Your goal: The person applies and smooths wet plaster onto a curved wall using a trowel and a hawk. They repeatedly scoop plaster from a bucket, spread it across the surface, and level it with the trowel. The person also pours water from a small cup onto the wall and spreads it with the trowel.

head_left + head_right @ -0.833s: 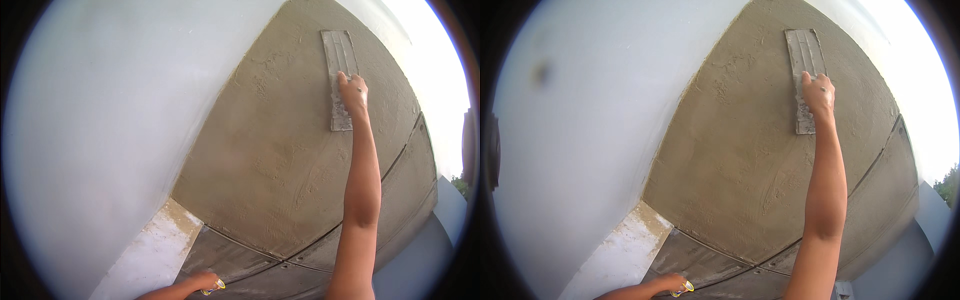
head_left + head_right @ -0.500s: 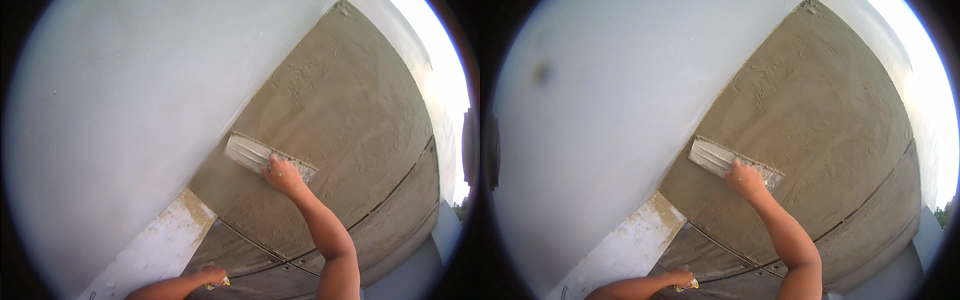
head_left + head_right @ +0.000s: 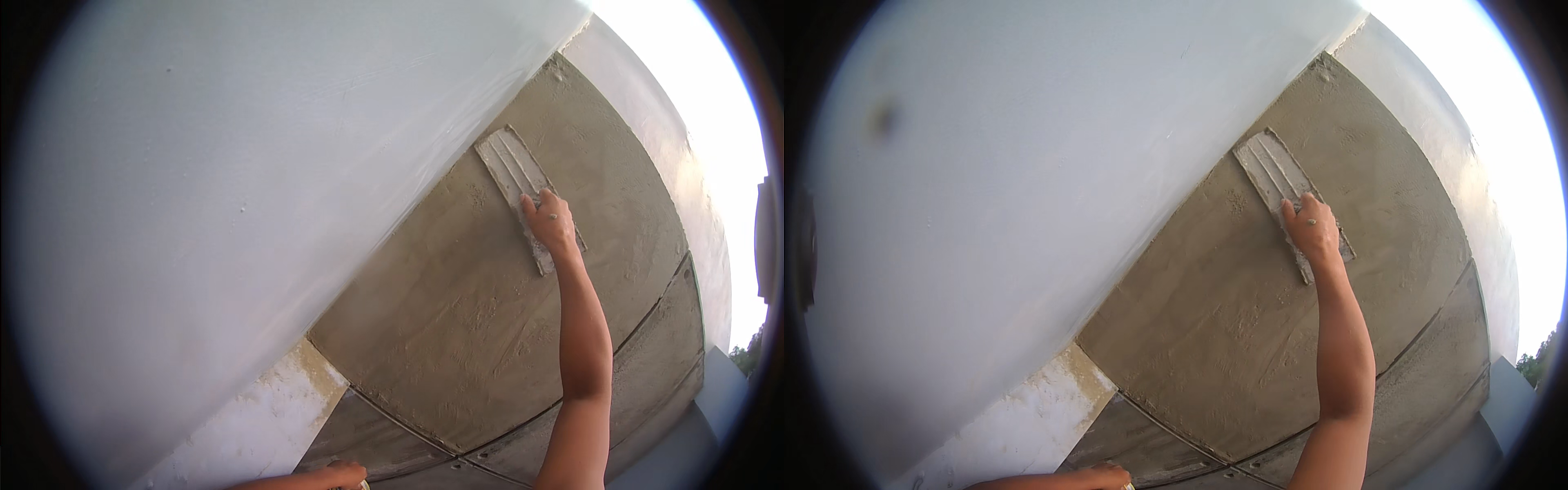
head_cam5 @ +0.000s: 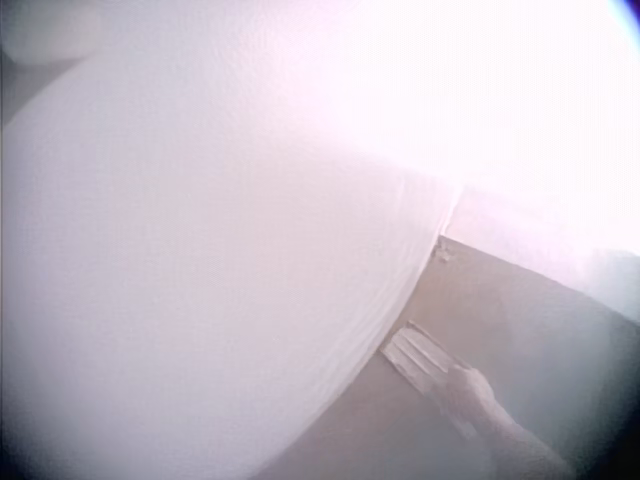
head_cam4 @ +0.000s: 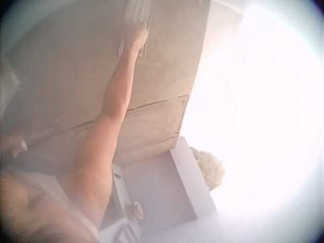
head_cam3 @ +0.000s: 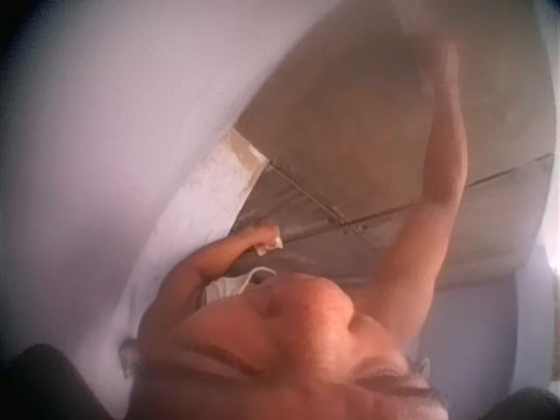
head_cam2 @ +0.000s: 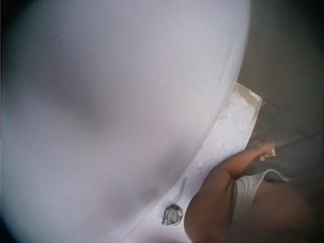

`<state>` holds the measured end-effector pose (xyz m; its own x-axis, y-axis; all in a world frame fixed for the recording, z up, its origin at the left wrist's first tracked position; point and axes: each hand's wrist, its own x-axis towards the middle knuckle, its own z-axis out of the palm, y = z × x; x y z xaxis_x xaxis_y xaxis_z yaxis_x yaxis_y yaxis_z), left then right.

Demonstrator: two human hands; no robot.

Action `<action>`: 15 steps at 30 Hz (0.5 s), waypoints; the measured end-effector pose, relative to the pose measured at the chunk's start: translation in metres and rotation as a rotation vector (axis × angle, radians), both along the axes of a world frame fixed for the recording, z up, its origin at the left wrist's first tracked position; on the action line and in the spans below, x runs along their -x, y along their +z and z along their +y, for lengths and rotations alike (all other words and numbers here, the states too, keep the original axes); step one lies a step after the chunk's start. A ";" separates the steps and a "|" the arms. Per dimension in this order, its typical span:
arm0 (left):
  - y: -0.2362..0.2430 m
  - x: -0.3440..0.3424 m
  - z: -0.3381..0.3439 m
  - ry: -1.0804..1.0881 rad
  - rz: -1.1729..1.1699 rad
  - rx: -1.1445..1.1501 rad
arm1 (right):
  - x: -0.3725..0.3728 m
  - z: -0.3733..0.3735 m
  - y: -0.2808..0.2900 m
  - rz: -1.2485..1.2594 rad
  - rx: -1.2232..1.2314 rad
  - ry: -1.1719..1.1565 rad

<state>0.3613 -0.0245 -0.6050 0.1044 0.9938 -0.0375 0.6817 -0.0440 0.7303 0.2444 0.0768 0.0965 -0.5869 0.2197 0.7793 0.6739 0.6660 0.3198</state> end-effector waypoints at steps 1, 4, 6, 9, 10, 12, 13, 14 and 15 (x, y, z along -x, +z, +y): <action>-0.008 -0.004 0.000 0.021 -0.056 -0.010 | 0.003 -0.001 0.023 0.050 -0.058 0.003; -0.004 -0.001 -0.003 0.047 -0.098 0.033 | 0.010 -0.013 0.069 0.230 0.157 0.097; 0.017 0.004 -0.009 0.019 -0.092 0.060 | 0.007 -0.021 0.072 0.234 0.523 0.083; 0.055 0.011 -0.026 -0.105 0.010 0.074 | 0.000 -0.017 0.006 -0.077 0.424 0.024; 0.065 0.014 -0.031 -0.160 0.119 0.048 | -0.001 -0.013 -0.022 -0.196 0.406 0.012; 0.076 0.014 -0.044 -0.126 0.084 0.068 | 0.002 -0.001 -0.099 -0.236 0.306 0.023; 0.077 0.016 -0.048 -0.085 0.035 0.027 | 0.003 0.004 -0.142 -0.260 0.270 0.004; 0.077 0.014 -0.054 -0.062 0.016 -0.001 | 0.001 0.008 -0.180 -0.286 0.350 0.007; 0.076 0.014 -0.056 -0.070 0.030 -0.015 | -0.003 0.010 -0.213 -0.310 0.423 -0.011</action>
